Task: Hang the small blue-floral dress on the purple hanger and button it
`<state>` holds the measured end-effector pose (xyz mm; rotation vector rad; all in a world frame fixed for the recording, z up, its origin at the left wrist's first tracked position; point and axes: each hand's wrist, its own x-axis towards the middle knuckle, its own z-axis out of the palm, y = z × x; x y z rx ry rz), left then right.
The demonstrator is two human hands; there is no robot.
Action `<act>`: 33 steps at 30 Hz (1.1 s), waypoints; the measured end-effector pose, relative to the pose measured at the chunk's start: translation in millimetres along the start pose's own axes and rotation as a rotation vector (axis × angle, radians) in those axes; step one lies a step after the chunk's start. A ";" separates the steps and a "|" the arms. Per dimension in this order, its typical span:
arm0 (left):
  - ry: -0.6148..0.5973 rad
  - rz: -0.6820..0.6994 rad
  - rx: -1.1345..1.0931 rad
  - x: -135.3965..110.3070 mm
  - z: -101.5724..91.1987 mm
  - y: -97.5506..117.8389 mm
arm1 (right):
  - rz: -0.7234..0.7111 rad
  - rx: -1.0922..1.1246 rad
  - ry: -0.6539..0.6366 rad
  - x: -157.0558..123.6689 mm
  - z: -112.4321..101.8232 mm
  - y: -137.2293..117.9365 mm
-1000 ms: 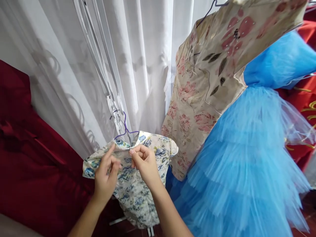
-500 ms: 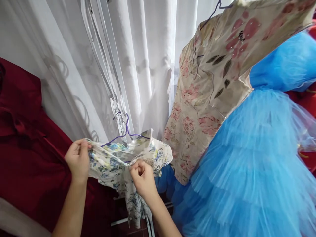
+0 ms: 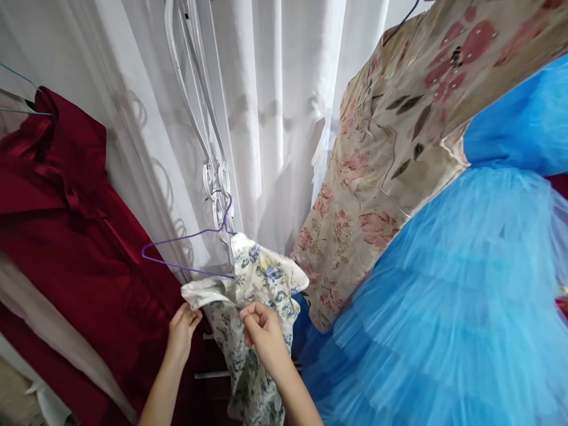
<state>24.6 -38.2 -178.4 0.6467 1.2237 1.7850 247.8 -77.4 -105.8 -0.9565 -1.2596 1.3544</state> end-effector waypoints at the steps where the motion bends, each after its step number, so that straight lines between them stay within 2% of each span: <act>1: -0.038 -0.009 0.023 -13.0 1.9 -6.4 | 0.009 -0.031 -0.025 -3.3 -1.6 6.1; 4: -0.211 0.003 0.121 -54.3 16.7 -12.6 | -0.035 -0.251 -0.064 -13.4 -6.7 21.0; 6: -0.409 0.080 0.274 -81.4 34.2 -8.9 | -0.109 -0.392 -0.102 -18.6 -9.9 28.5; 8: -0.593 0.184 0.421 -102.9 53.3 -2.1 | -0.135 -0.417 -0.149 -21.6 -12.7 34.6; 10: -0.672 0.260 0.465 -114.3 68.1 6.0 | -0.094 -0.363 -0.136 -23.0 -15.5 38.1; 12: -0.665 0.300 0.436 -115.3 74.7 13.2 | -0.058 -0.302 -0.087 -24.6 -18.9 36.2; 14: -0.634 0.305 0.385 -110.7 72.8 15.7 | -0.073 -0.256 -0.088 -27.7 -22.8 27.8; 16: -0.682 0.240 0.380 -107.9 64.2 8.9 | -0.109 -0.232 -0.129 -32.5 -27.2 14.8; 19: -0.812 0.071 0.518 -114.7 44.3 -22.3 | -0.155 -0.307 -0.145 -39.3 -35.2 -5.1; 22: -0.718 0.067 0.625 -123.2 24.6 -61.8 | -0.150 -0.450 -0.142 -41.9 -43.6 -16.0; 25: -0.620 0.112 0.668 -112.4 12.2 -78.4 | -0.134 -0.508 -0.097 -41.3 -50.6 -14.3; 28: -0.650 0.131 0.711 -82.9 5.4 -59.5 | -0.095 -0.513 -0.032 -39.9 -61.2 -6.5; 31: -0.773 0.169 0.807 -56.6 -0.3 -16.7 | -0.098 -0.483 0.090 -32.2 -83.1 -9.8; 33: -0.879 0.215 0.898 -49.3 -1.8 15.2 | -0.170 -0.445 0.208 -17.0 -101.8 -24.4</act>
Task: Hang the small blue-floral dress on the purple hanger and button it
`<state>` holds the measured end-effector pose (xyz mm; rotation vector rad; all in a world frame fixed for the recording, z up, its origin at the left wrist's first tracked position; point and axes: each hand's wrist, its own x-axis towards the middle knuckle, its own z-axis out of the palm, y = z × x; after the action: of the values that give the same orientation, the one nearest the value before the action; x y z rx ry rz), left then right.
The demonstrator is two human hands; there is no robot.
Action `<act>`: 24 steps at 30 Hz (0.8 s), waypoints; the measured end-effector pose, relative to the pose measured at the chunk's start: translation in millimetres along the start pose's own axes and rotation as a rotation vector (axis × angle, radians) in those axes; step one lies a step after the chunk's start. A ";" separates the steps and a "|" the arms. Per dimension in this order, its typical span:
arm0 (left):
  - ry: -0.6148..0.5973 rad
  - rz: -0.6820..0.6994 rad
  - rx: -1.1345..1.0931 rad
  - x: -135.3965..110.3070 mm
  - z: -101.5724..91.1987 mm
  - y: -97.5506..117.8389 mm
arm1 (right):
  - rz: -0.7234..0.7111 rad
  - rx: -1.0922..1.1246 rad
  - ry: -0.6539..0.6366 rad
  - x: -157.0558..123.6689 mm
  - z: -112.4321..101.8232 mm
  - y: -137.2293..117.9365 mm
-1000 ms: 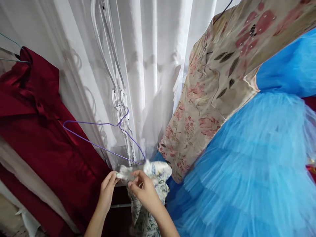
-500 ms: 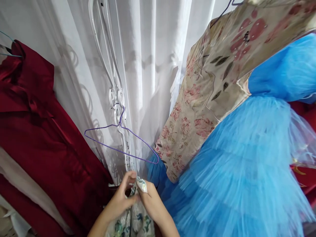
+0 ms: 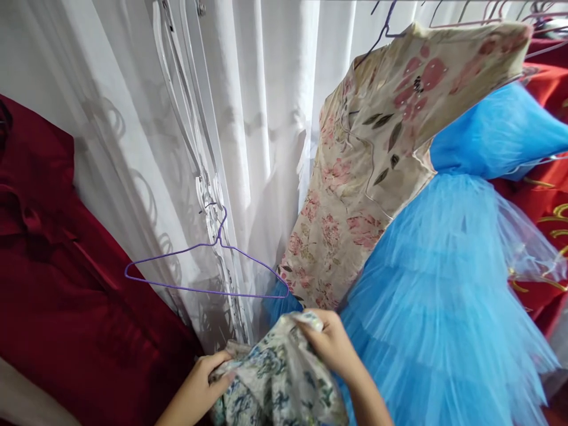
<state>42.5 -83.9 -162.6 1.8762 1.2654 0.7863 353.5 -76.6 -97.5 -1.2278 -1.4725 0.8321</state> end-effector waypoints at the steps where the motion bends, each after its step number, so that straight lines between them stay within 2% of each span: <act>1: -0.050 0.047 0.051 -1.7 -11.3 9.6 | -0.026 0.023 0.058 14.6 -9.0 -4.2; 2: -0.094 0.117 0.099 -3.2 -20.5 19.8 | -0.069 0.035 0.089 31.5 -16.2 -9.8; 4: -0.134 0.306 0.173 -4.3 -33.4 39.3 | -0.125 0.086 0.040 68.3 -21.5 -22.1; 6: -0.087 0.475 0.214 -2.5 -43.3 53.7 | -0.103 0.173 -0.122 102.1 -11.9 -30.9; 8: 0.009 0.538 0.222 0.6 -55.7 59.8 | -0.008 0.285 -0.287 125.9 8.4 -33.0; 10: 0.097 0.505 0.234 3.2 -74.7 56.6 | 0.105 0.415 -0.357 137.8 29.8 -30.2; 13: 0.160 0.404 0.348 6.8 -116.5 38.6 | 0.200 0.574 -0.284 140.8 46.2 -26.9; 15: 0.194 0.353 0.484 10.7 -148.1 23.0 | 0.227 0.619 -0.252 139.4 45.0 -30.4; 18: 0.257 0.270 0.626 19.6 -187.6 3.9 | 0.229 0.641 -0.301 137.1 35.7 -42.9; 21: 0.252 0.194 0.604 30.6 -207.0 -3.9 | 0.232 0.644 -0.335 134.3 27.0 -56.6; 24: 0.230 0.185 0.443 44.1 -208.7 -5.0 | 0.265 0.640 -0.340 131.4 21.8 -66.8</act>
<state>-113.3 6.9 -48.6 2.3351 1.5189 0.8925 316.9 35.6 -6.6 -0.8196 -1.1593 1.6080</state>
